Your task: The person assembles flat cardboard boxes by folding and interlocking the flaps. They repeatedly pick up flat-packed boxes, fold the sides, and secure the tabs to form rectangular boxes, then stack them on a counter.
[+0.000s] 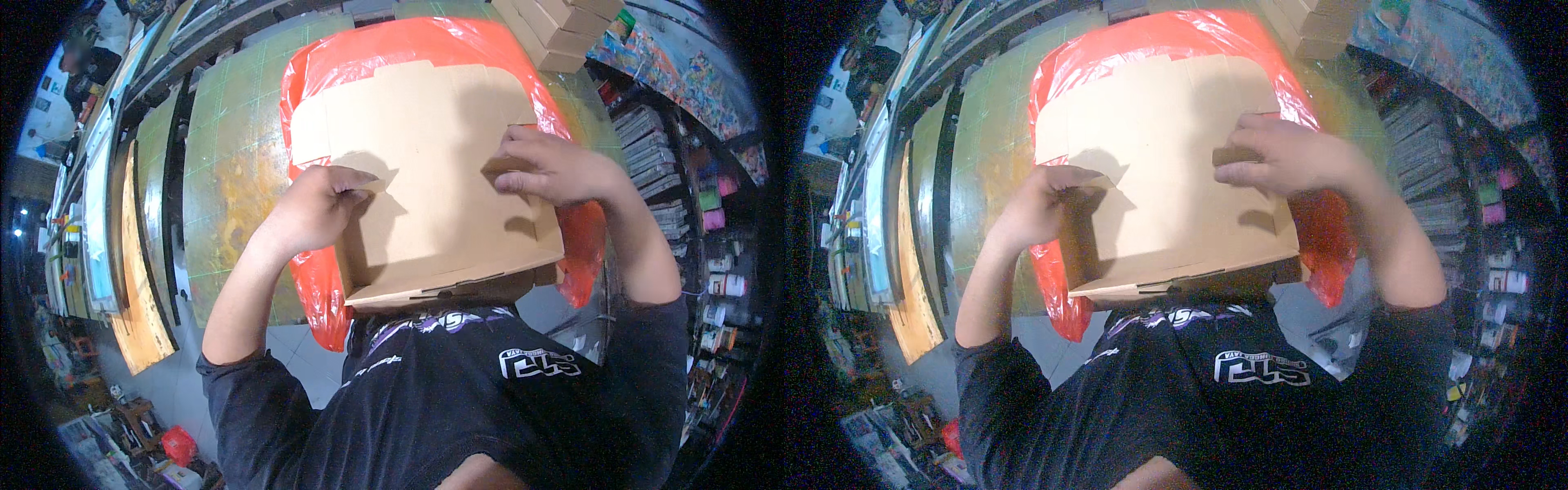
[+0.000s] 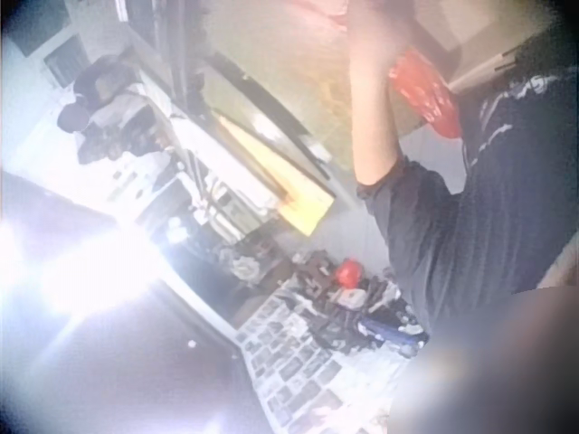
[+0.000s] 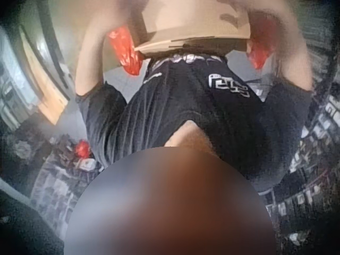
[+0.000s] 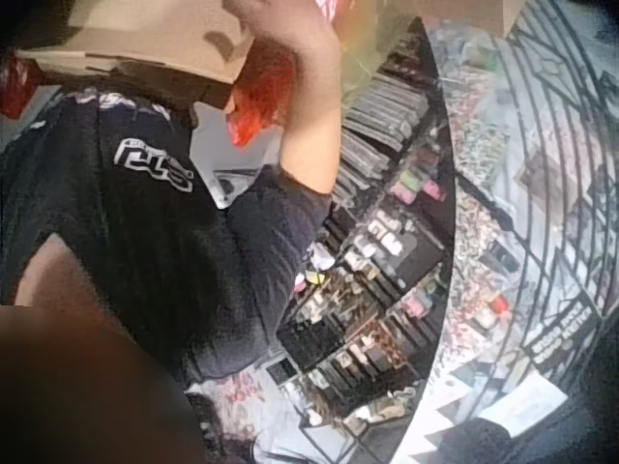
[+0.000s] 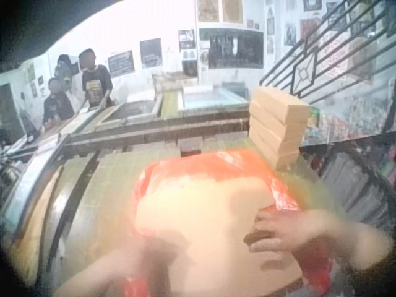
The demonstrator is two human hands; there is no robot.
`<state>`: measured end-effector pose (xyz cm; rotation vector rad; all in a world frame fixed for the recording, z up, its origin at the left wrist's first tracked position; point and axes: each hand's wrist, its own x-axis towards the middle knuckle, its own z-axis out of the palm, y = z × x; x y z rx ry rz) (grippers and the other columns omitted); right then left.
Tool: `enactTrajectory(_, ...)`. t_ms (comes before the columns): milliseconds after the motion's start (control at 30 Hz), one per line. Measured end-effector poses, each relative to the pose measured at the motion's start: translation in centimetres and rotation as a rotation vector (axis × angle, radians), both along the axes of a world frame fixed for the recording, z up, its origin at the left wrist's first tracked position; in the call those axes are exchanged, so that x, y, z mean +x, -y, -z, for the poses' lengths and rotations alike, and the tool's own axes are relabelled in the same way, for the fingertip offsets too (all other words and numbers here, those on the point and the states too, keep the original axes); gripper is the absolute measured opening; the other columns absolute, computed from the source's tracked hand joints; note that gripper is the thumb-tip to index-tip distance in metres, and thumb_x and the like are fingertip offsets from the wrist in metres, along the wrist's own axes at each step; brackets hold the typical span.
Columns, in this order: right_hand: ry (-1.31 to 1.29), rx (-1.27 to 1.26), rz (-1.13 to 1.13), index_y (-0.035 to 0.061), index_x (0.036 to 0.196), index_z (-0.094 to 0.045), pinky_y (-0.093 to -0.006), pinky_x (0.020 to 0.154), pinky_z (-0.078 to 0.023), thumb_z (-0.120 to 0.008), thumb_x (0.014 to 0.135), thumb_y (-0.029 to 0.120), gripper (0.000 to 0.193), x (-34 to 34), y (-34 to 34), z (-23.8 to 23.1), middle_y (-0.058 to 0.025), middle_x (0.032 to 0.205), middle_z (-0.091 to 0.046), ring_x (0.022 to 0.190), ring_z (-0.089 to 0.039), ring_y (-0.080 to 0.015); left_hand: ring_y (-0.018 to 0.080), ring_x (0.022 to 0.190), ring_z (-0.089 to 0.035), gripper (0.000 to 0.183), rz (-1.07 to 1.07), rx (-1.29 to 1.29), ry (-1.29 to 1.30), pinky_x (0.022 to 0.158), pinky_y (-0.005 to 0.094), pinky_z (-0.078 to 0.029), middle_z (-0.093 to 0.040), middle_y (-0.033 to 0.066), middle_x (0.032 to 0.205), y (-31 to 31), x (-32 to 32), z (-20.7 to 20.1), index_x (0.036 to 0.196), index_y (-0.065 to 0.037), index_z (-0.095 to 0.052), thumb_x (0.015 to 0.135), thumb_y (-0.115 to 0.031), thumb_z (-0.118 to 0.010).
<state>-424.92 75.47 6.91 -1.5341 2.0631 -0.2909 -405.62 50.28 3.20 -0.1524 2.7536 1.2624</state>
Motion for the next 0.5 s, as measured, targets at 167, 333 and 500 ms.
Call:
enactTrajectory(167,0.23,-0.151,0.154,0.0004,0.118,-0.055,-0.0369,0.096,-0.041,-0.043,0.097,0.043,0.049,-5.3,6.7,1.9,-0.0147,0.115,-0.053,0.11,-0.052,-0.0297,0.0282,0.088,-0.067,0.023,0.011,-0.02,-0.027,0.079,0.0335,-0.051,-0.067,0.021,0.092,-0.4,0.2,-0.2,0.106,0.001,-0.065,0.084,-0.001,-0.058)
enactTrajectory(333,-0.213,-0.25,0.193,-0.0015,0.129,-0.049,-0.0387,0.102,-0.038,-0.052,0.09,0.053,0.068,-5.2,13.8,3.6,-0.0202,0.127,-0.049,0.121,-0.048,-0.0325,0.0226,0.088,-0.065,0.023,0.013,-0.041,-0.015,0.079,0.0329,-0.05,-0.068,0.0166,0.092,-0.3,0.7,0.1,0.106,-0.001,-0.065,0.084,-0.003,-0.059)
enactTrajectory(500,-0.135,-0.123,0.218,-0.0019,0.125,-0.054,-0.0399,0.097,-0.042,-0.066,0.081,0.049,0.068,-4.3,14.9,2.9,-0.0221,0.121,-0.054,0.116,-0.052,-0.0328,0.0202,0.084,-0.065,0.021,-0.047,-0.038,-0.006,0.077,0.033,-0.051,-0.068,0.0161,0.09,-0.8,1.3,-0.4,0.105,0.0,-0.065,0.085,-0.002,-0.058)
